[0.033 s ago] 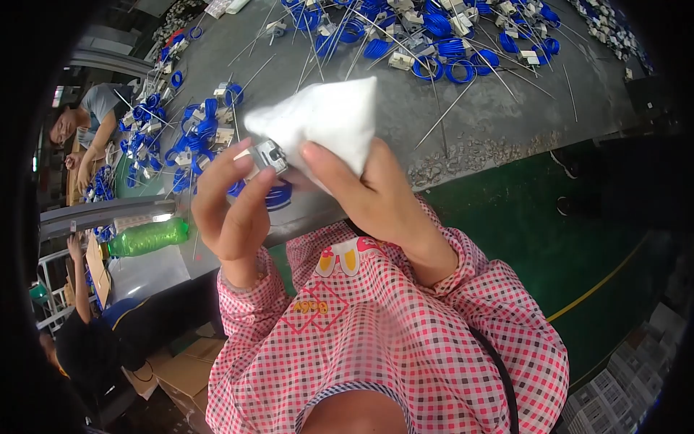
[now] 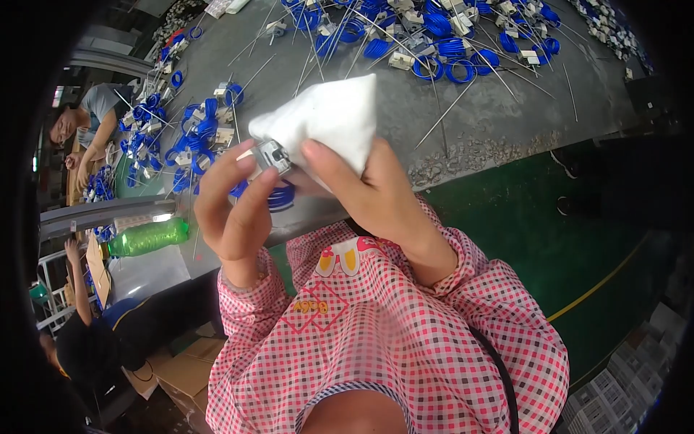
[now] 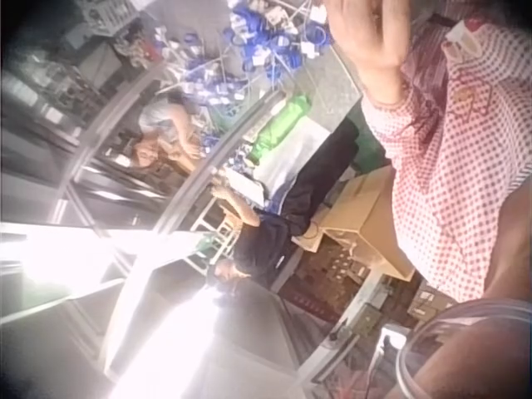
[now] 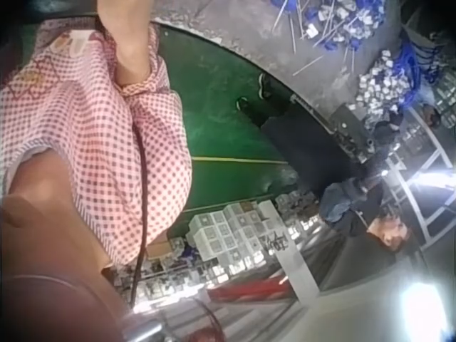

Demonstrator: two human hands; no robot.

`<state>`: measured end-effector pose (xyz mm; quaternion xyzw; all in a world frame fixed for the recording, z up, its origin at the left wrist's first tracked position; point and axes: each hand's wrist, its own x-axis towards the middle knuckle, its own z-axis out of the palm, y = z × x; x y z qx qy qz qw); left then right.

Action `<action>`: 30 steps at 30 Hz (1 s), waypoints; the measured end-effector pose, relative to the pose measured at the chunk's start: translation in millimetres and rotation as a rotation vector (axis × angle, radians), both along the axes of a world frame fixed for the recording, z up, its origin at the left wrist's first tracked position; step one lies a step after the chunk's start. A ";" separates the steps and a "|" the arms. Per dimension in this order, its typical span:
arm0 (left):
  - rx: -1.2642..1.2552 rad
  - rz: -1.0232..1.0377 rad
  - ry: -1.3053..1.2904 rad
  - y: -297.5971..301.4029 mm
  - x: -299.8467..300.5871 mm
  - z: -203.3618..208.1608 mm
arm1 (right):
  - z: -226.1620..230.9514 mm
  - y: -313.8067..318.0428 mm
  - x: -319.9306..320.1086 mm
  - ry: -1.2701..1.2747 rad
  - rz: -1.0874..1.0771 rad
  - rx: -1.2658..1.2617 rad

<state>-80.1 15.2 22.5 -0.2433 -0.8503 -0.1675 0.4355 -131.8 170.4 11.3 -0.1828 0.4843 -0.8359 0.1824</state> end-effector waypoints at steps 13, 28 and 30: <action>-0.122 -0.020 0.011 0.4 8.3 -5.9 | -10.9 -2.3 -5.0 -0.024 -0.029 0.146; -0.112 0.002 -0.031 1.4 16.3 -5.7 | -7.6 -4.8 -4.6 0.075 -0.002 0.129; -0.099 -0.008 -0.037 1.1 15.8 -6.3 | -9.8 -4.6 -3.6 0.065 -0.046 0.085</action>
